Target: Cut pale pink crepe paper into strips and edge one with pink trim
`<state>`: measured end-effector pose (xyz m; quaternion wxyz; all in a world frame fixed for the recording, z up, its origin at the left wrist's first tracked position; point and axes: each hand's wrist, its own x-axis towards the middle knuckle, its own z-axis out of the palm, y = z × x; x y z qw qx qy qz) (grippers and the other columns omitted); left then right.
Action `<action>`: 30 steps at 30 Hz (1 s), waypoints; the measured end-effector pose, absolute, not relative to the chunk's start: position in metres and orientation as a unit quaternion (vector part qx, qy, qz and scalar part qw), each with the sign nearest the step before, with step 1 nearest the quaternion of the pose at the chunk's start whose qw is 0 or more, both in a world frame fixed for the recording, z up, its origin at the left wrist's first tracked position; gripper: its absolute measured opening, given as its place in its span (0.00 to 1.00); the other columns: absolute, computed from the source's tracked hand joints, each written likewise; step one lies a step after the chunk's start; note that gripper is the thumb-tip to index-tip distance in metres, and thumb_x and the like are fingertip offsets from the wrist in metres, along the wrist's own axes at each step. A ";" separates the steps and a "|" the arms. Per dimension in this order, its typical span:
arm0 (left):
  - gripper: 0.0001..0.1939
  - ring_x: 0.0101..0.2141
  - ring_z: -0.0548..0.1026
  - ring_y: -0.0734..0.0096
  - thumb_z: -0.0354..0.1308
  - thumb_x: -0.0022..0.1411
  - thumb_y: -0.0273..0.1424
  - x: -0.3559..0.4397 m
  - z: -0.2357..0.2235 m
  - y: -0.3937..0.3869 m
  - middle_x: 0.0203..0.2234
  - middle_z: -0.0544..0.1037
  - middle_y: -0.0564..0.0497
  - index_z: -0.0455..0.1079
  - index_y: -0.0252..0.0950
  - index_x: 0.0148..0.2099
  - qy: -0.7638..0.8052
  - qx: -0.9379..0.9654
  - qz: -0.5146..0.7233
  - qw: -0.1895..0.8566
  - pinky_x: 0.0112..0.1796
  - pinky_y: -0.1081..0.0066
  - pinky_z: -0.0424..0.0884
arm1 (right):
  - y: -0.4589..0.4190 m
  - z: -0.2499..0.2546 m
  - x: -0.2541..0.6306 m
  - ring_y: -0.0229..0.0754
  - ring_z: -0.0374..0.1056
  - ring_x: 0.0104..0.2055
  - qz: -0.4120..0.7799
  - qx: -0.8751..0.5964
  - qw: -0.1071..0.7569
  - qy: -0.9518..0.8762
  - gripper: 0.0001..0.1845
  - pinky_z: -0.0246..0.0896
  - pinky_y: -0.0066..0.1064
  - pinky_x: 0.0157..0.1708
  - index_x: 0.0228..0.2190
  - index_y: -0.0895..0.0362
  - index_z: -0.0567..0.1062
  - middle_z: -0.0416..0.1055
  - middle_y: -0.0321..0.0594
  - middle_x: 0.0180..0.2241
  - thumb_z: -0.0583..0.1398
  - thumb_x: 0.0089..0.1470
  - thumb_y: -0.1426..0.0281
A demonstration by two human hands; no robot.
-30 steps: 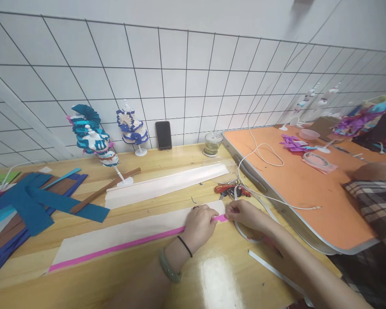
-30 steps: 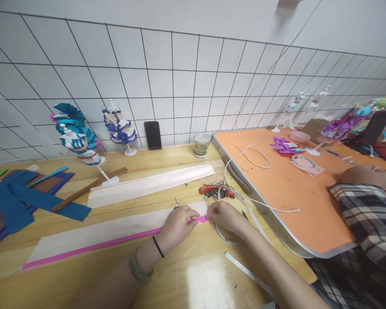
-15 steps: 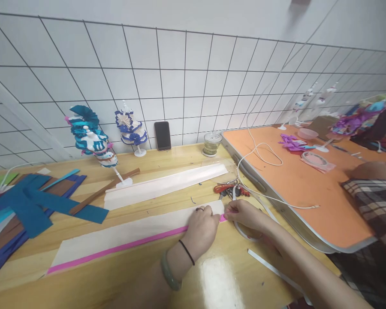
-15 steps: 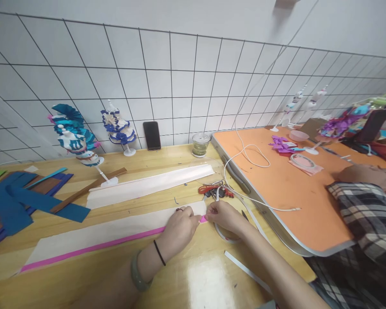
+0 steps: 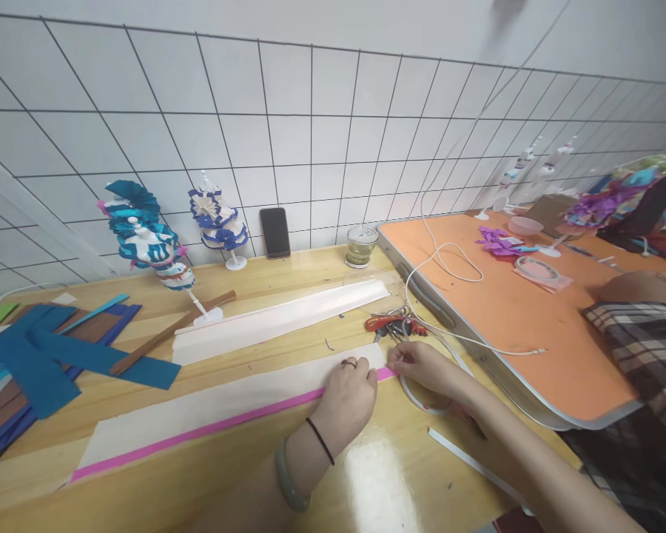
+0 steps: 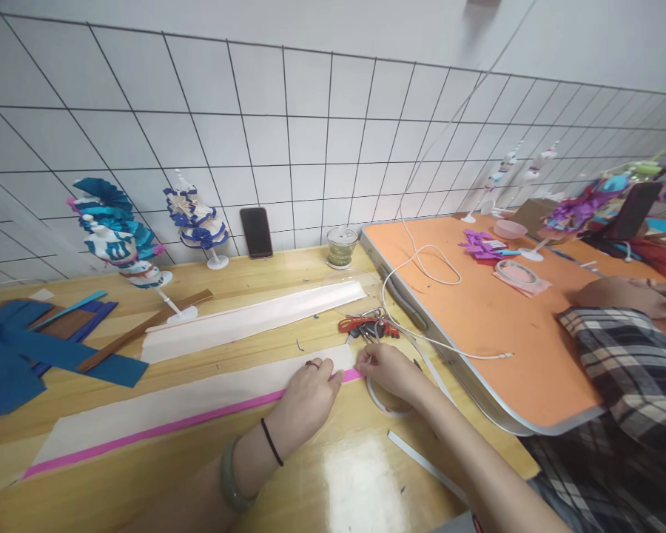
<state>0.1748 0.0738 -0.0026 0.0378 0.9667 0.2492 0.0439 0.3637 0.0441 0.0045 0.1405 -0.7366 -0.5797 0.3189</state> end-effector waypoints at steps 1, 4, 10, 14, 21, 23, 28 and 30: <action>0.09 0.36 0.66 0.63 0.45 0.61 0.23 0.175 -0.003 0.074 0.32 0.66 0.45 0.65 0.32 0.41 0.249 0.967 0.044 0.038 0.33 0.67 0.64 | 0.044 0.004 0.363 0.39 0.64 0.27 0.317 -0.738 0.144 -0.578 0.08 0.54 0.27 0.27 0.24 0.55 0.72 0.70 0.35 0.24 0.56 0.44 0.64; 0.09 0.36 0.66 0.63 0.45 0.61 0.23 0.175 -0.004 0.074 0.32 0.66 0.46 0.65 0.32 0.41 0.246 0.968 0.046 0.033 0.33 0.67 0.64 | 0.042 0.004 0.360 0.39 0.65 0.28 0.304 -0.744 0.148 -0.577 0.08 0.54 0.26 0.27 0.25 0.55 0.72 0.71 0.35 0.25 0.57 0.44 0.64; 0.09 0.35 0.66 0.62 0.46 0.60 0.22 0.175 -0.004 0.074 0.32 0.67 0.45 0.65 0.32 0.41 0.246 0.968 0.046 0.027 0.31 0.67 0.64 | 0.042 0.006 0.355 0.39 0.65 0.28 0.258 -0.763 0.118 -0.581 0.04 0.51 0.26 0.26 0.23 0.54 0.71 0.71 0.35 0.24 0.56 0.43 0.68; 0.09 0.35 0.66 0.62 0.45 0.61 0.22 0.175 -0.003 0.073 0.32 0.66 0.45 0.64 0.31 0.41 0.249 0.967 0.044 0.031 0.32 0.66 0.64 | 0.042 0.009 0.352 0.39 0.64 0.28 0.241 -0.777 0.103 -0.572 0.04 0.50 0.26 0.26 0.23 0.54 0.72 0.71 0.36 0.25 0.57 0.43 0.68; 0.08 0.35 0.66 0.62 0.46 0.60 0.21 0.175 -0.005 0.073 0.32 0.66 0.46 0.64 0.31 0.40 0.250 0.967 0.049 0.025 0.32 0.66 0.64 | 0.041 0.013 0.350 0.39 0.64 0.28 0.243 -0.787 0.084 -0.560 0.05 0.48 0.26 0.24 0.22 0.54 0.72 0.72 0.36 0.25 0.56 0.43 0.70; 0.09 0.35 0.65 0.63 0.45 0.60 0.21 0.175 -0.005 0.073 0.32 0.66 0.46 0.64 0.32 0.41 0.250 0.967 0.049 0.022 0.32 0.67 0.64 | 0.042 0.012 0.351 0.39 0.64 0.28 0.248 -0.790 0.081 -0.555 0.05 0.48 0.26 0.23 0.21 0.54 0.71 0.71 0.36 0.24 0.56 0.43 0.69; 0.09 0.36 0.65 0.63 0.46 0.60 0.22 0.174 -0.005 0.073 0.32 0.66 0.46 0.64 0.33 0.41 0.253 0.966 0.050 0.035 0.33 0.67 0.63 | 0.047 0.009 0.354 0.38 0.64 0.26 0.268 -0.790 0.076 -0.546 0.04 0.48 0.26 0.22 0.19 0.55 0.72 0.71 0.36 0.22 0.57 0.41 0.70; 0.09 0.36 0.65 0.63 0.46 0.60 0.22 0.174 -0.006 0.073 0.32 0.66 0.46 0.64 0.33 0.41 0.253 0.965 0.052 0.041 0.33 0.67 0.63 | 0.050 0.008 0.358 0.38 0.64 0.26 0.282 -0.784 0.075 -0.548 0.04 0.50 0.25 0.23 0.19 0.56 0.72 0.71 0.36 0.22 0.57 0.40 0.70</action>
